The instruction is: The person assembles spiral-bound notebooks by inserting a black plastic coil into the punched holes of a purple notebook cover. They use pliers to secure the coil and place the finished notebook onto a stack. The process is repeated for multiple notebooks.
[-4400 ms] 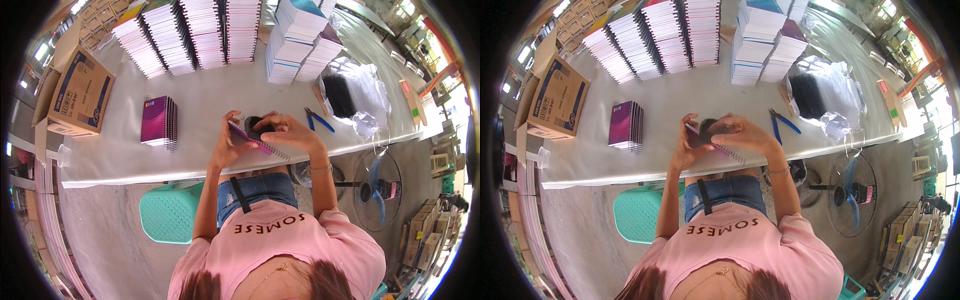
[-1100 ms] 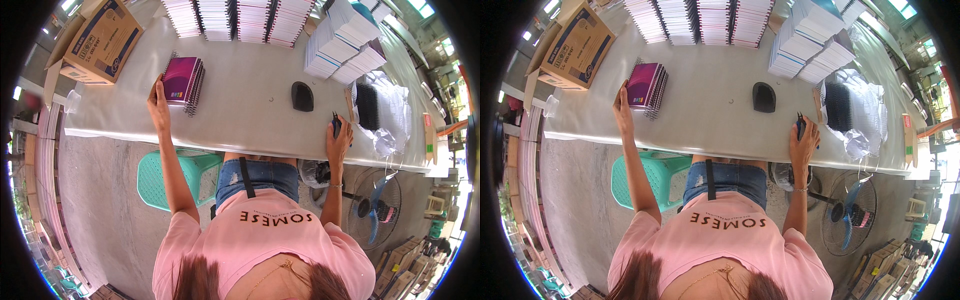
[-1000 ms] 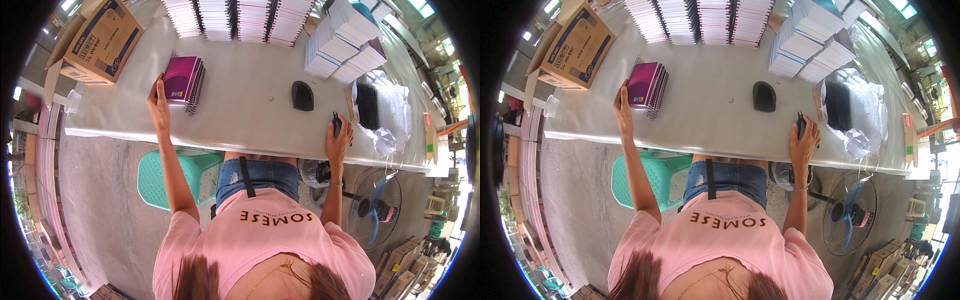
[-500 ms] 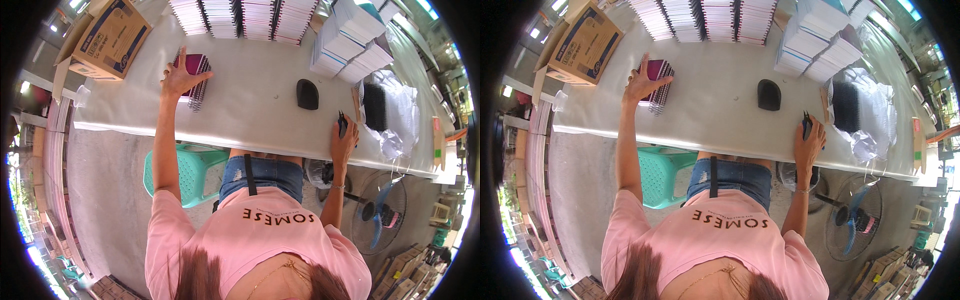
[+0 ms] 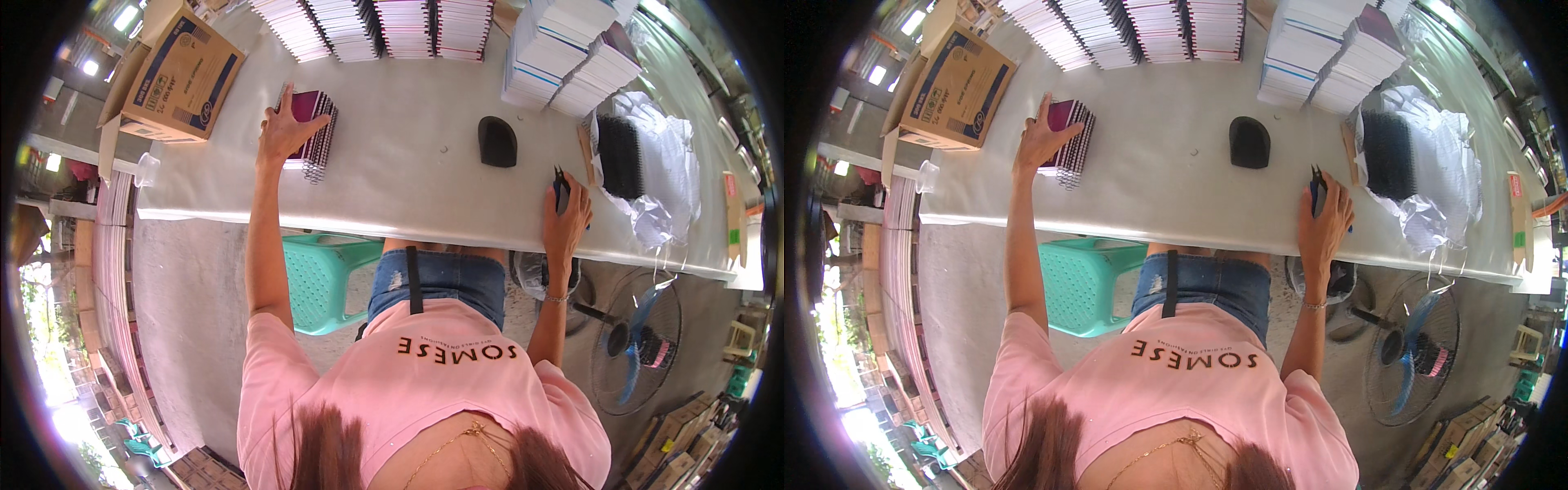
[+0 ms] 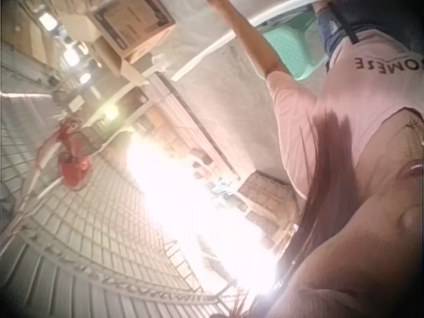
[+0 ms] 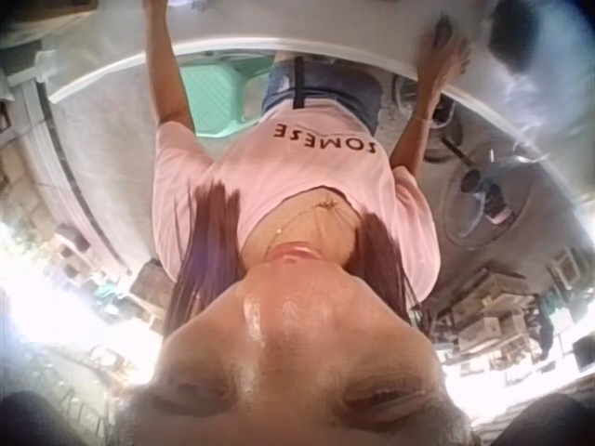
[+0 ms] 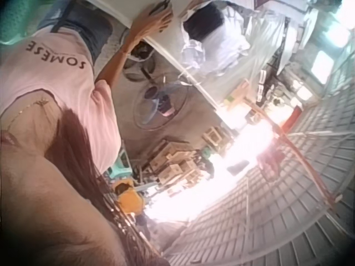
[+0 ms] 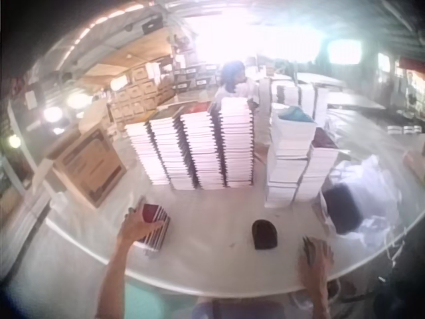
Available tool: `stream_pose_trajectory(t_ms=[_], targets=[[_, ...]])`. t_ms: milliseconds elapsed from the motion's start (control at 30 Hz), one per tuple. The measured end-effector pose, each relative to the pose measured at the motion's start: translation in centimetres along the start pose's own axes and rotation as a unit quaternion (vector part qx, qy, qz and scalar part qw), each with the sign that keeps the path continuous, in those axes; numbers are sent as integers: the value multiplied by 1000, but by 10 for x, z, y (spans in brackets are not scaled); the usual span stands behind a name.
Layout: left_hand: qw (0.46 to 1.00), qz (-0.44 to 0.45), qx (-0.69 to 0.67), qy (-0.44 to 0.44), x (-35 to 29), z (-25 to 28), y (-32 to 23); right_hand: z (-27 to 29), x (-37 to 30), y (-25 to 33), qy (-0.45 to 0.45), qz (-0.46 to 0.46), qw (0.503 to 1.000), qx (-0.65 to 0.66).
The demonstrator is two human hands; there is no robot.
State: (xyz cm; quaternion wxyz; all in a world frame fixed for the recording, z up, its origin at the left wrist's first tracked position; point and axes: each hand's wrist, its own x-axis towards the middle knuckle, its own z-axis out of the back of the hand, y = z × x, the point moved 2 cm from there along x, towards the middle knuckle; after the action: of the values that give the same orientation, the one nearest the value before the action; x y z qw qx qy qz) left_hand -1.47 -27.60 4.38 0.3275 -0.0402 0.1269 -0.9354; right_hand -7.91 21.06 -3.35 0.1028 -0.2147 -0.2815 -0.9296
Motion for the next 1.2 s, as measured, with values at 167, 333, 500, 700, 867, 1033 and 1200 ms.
stream_pose_trajectory(t_ms=[167, 333, 500, 700, 867, 1033, 1200], targets=[[998, -4, 47, 30, 2, -6, 1, 1, 0, -4, 0, -6, 1000, 0], [946, -187, 265, -22, 36, -49, 56, 1, 0, -2, 1, -4, 1000, 0], [968, -106, 227, -13, 54, -63, 115, 2, -2, 13, -39, 7, 997, -59], [991, 0, -136, -1, 7, 5, 32, -33, 19, 110, 66, 122, 945, 297], [892, 103, -422, 123, 15, 5, 85, -122, -13, 238, 338, -18, 706, 623], [860, 100, -472, 164, 28, -12, 88, -172, -16, 312, 323, -63, 689, 645], [836, 84, -504, 199, 28, -15, 95, -189, -29, 341, 319, -97, 762, 555]])
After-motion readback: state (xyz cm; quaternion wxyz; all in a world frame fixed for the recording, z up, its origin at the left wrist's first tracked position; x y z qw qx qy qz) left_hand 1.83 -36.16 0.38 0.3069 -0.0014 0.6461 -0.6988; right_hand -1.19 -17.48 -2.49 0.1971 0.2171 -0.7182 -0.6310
